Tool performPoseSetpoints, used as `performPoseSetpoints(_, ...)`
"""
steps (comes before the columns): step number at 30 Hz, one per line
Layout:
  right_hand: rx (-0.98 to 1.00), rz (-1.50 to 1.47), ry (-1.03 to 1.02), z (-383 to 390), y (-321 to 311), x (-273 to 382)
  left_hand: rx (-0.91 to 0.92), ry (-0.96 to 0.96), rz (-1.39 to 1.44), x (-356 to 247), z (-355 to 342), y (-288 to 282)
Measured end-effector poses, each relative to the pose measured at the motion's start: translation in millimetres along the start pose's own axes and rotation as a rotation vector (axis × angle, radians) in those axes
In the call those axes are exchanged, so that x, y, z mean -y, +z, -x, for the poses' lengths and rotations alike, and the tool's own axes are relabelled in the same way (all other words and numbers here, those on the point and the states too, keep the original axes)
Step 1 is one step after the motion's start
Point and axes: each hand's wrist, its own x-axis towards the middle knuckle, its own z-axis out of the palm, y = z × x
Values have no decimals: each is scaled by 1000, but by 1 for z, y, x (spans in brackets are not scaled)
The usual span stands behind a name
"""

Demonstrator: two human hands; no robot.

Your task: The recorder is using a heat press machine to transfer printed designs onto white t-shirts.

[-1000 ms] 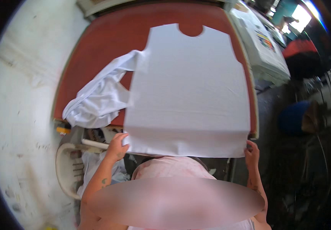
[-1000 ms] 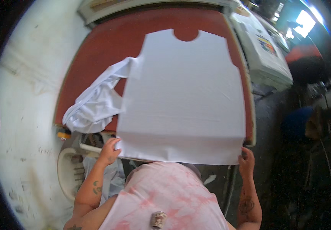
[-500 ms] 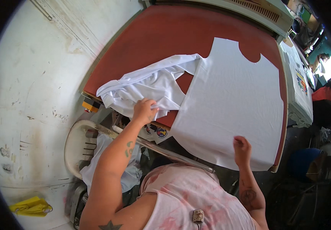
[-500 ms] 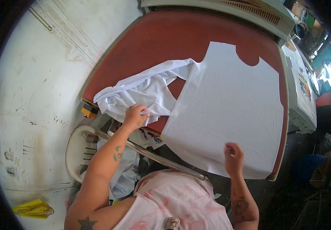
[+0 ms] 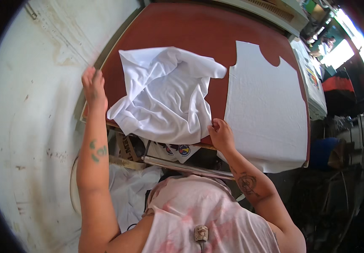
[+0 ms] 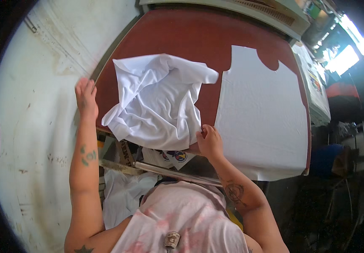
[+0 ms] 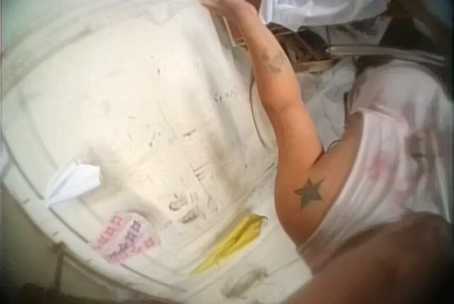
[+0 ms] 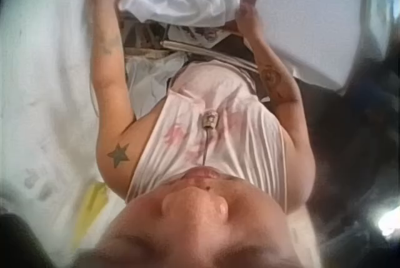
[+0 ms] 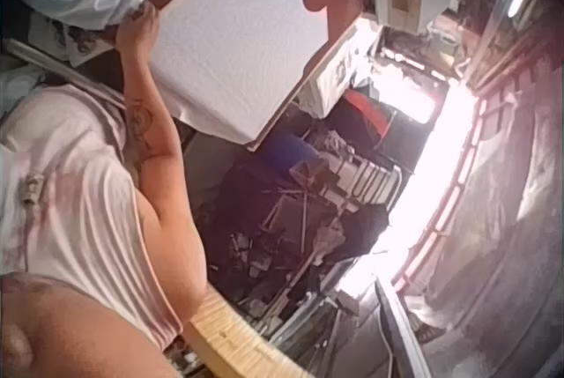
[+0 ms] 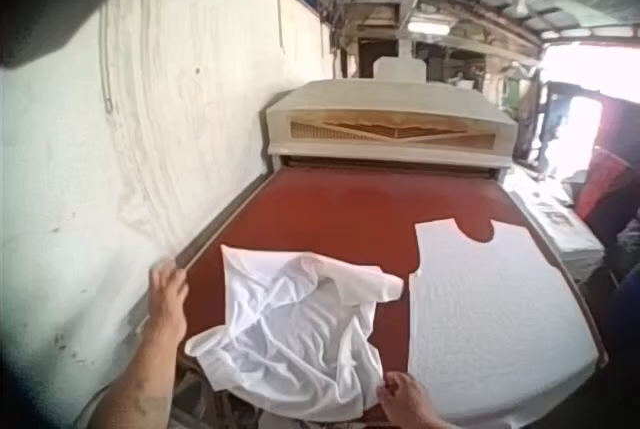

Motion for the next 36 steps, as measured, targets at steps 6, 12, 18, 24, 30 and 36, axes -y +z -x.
performPoseSetpoints(6, 162, 164, 154, -13, 3, 35, 469, -114, -451, 60, 100, -32)
performPoseSetpoints(12, 296, -378, 146, 17, -7, 96, 888, 506, -491, 32, 196, 31)
performPoseSetpoints(18, -197, -1099, -127, 41, 20, 132, 855, -130, 103, 33, 149, 93)
performPoseSetpoints(24, 509, -958, 137, 30, 36, 174, 801, -103, 288, 12, 54, 131)
performPoseSetpoints(30, 104, -332, -82, 12, -27, 135, 392, -191, 588, -134, -49, 65)
performPoseSetpoints(36, -32, -22, -103, 18, -101, 177, 234, 104, 357, -181, -76, -29)
